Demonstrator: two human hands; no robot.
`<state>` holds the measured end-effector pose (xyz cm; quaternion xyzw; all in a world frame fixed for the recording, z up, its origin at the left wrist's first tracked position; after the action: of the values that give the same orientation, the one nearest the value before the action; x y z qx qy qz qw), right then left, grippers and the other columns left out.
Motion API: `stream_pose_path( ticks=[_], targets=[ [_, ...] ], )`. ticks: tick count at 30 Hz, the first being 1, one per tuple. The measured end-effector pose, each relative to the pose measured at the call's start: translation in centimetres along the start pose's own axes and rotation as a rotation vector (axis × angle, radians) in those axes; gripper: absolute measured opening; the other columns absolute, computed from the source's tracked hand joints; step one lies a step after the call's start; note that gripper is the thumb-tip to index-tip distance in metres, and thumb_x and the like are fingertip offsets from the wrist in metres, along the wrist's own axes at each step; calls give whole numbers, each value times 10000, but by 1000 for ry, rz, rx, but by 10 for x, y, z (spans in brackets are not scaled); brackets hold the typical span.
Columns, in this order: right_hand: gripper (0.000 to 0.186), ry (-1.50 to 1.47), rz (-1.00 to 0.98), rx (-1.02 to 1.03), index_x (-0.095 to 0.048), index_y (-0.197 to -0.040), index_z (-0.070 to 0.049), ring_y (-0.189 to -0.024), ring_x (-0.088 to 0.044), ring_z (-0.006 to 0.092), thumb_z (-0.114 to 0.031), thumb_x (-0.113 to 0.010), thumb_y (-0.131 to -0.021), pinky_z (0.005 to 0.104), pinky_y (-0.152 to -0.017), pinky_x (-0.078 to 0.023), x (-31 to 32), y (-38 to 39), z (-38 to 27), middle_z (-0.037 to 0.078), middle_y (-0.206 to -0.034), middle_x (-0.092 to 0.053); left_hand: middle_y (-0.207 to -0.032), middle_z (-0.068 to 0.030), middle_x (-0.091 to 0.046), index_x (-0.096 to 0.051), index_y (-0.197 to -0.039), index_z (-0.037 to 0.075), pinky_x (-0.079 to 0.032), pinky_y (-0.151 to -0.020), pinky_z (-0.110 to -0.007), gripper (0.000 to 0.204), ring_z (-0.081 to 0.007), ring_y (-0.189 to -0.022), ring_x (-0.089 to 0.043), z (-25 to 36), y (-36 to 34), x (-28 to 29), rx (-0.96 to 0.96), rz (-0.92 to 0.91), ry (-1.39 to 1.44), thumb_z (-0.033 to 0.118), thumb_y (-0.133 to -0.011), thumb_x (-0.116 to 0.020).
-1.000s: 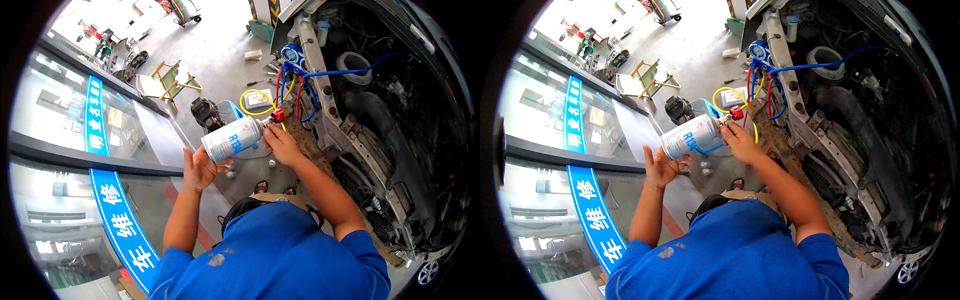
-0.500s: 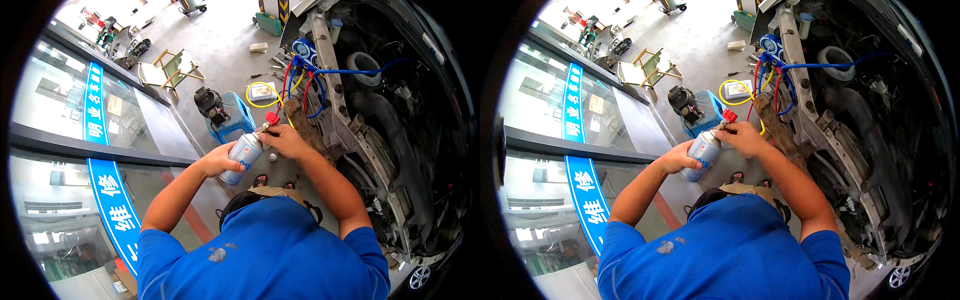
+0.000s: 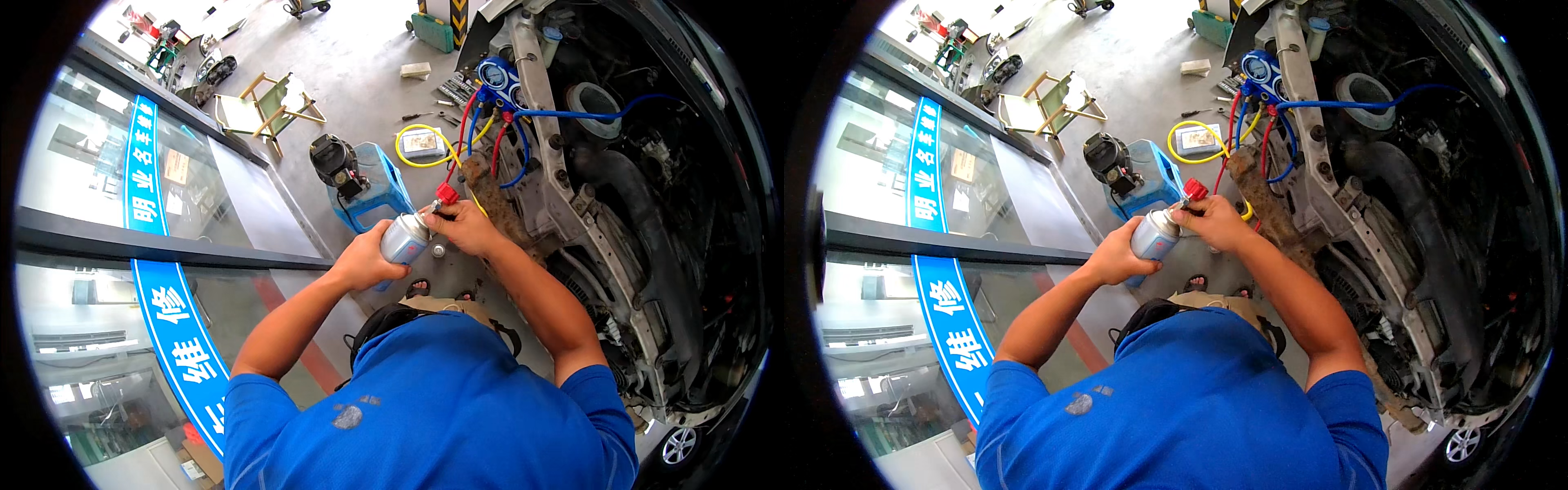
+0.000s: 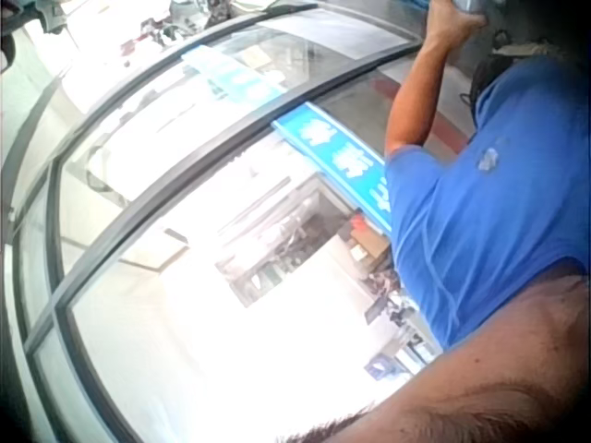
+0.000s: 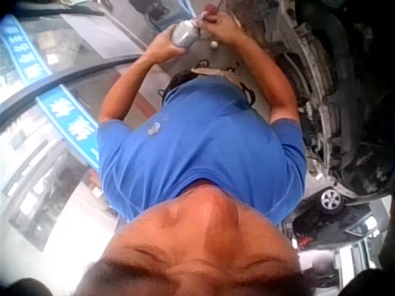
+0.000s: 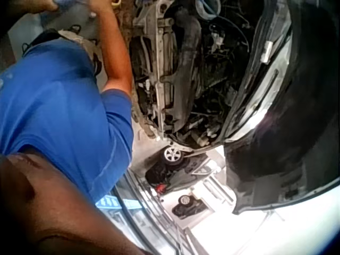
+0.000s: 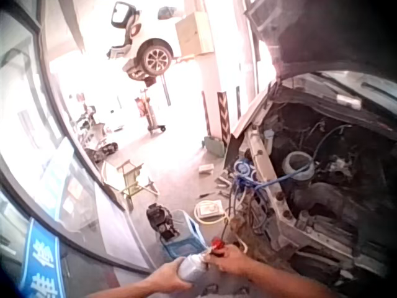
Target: The person connects a refrigerant canister to a manifold gauge set and uses the hoses to refill a car's air conditioning system while it is connected to a vacuum pump.
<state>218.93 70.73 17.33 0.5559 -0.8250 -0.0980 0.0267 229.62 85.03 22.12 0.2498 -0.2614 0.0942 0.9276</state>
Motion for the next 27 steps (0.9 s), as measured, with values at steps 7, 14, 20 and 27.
stream_pose_path(
  ticks=[7, 14, 20, 27],
  targets=[
    [314, 18, 5, 6, -670, -1097, -18, -886, -573, 82, -261, -642, -900, 258, -806, -458, -6, -10, 18, 18, -951, -669, -1028, -194, -641, -476, -1223, 51, -493, -826, -396, 758, -358, -942, -629, -8, -2, 5, 49, 97, -223, 358, -588, -755],
    [396, -38, 23, -76, -688, -1054, -44, -731, -532, 82, -399, -613, -896, 249, -657, -429, -5, -27, 29, 11, -806, -631, -1158, -194, -584, -402, -1353, 60, -477, -880, -394, 809, -319, -1091, -582, -25, -17, 30, -102, -1, 107, 378, -680, -719],
    [242, -305, 63, 1, -597, -1100, -6, -705, -502, 83, -181, -521, -950, 241, -656, -428, -4, -22, -18, 11, -849, -607, -1399, -148, -415, -322, -1418, 102, -478, -925, -509, 908, -333, -1245, -462, -30, -9, 46, -415, 89, 1103, 655, -762, -618],
    [271, -210, 187, 92, -602, -1140, 11, -751, -534, 78, -148, -549, -927, 234, -683, -450, -5, 1, -55, 24, -880, -630, -1407, -145, -408, -316, -1419, 108, -472, -923, -563, 872, -379, -1255, -447, 12, -11, 33, -530, 114, 1385, 698, -803, -498]
  ],
)
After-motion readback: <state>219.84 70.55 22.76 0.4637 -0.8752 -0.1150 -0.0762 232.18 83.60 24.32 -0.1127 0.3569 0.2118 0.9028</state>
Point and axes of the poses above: each hand's wrist, its own y-axis away from the middle knuckle, its own x-axis out of the back of the hand, z = x × y, the point moved 6 cm from there along -y, towards the middle knuckle
